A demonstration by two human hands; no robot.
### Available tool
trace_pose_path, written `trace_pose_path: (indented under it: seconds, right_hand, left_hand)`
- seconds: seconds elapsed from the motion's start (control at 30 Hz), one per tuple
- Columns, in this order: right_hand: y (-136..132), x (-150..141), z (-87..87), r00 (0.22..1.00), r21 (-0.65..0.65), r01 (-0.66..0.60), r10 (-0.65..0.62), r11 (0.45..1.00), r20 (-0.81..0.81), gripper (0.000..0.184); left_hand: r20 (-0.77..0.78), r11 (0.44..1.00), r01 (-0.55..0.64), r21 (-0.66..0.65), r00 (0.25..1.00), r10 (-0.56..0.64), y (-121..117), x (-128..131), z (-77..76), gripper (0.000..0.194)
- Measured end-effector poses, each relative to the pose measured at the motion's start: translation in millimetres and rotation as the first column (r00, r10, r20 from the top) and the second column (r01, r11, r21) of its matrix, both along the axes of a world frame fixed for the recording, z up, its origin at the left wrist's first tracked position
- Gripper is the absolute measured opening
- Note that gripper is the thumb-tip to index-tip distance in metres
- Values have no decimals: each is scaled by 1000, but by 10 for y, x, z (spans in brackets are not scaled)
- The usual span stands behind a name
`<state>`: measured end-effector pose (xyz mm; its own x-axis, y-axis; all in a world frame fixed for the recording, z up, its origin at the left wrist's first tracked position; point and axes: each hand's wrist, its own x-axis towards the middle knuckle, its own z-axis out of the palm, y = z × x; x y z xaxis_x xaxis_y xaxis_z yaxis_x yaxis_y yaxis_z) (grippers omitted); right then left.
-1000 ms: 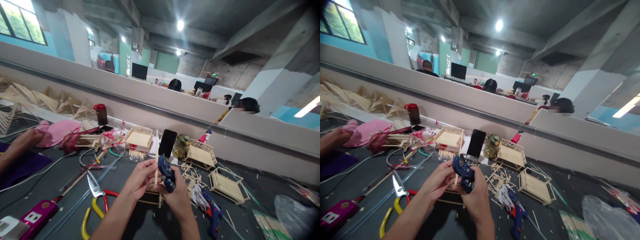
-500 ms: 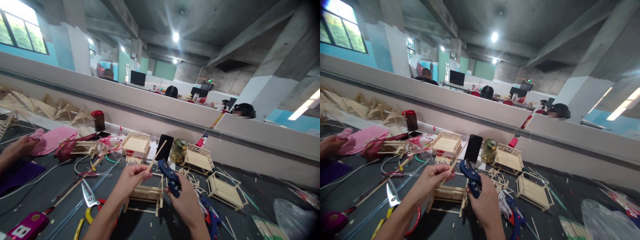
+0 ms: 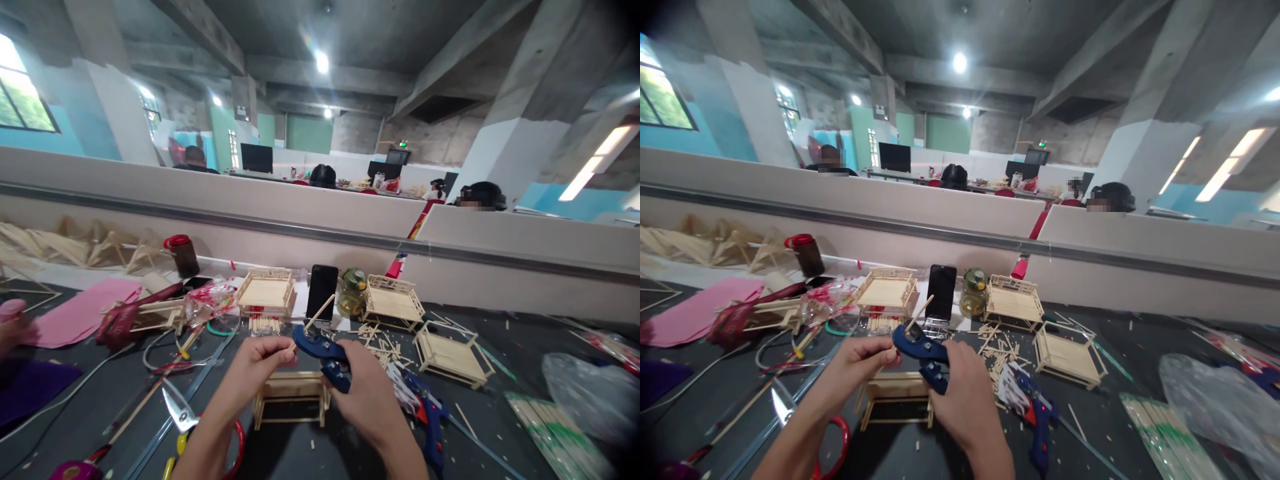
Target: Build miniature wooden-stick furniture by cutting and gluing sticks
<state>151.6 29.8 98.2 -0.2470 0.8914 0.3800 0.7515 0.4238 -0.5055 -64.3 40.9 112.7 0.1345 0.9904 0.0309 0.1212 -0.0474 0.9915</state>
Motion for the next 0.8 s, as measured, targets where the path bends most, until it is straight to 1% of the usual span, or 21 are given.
trace_pose_path:
  seconds: [0.1,0.23,0.47,0.8]
  right_hand:
    - [-12,-4,15,1000,14,-2,2,1000,15,38]
    - [-26,-6,44,1000,29,2,-3,1000,29,35]
    - [-42,-10,72,1000,47,-11,11,999,1,34]
    - [-73,-14,118,999,17,-28,29,999,-29,35]
  left_hand:
    - [-37,999,32,12,999,-31,-4,-9,14,25]
    - [-81,999,46,28,996,-44,-9,-26,29,23]
    - [-125,996,68,57,990,-61,-21,-45,29,21]
    - [-170,990,94,103,983,-76,-31,-69,39,22]
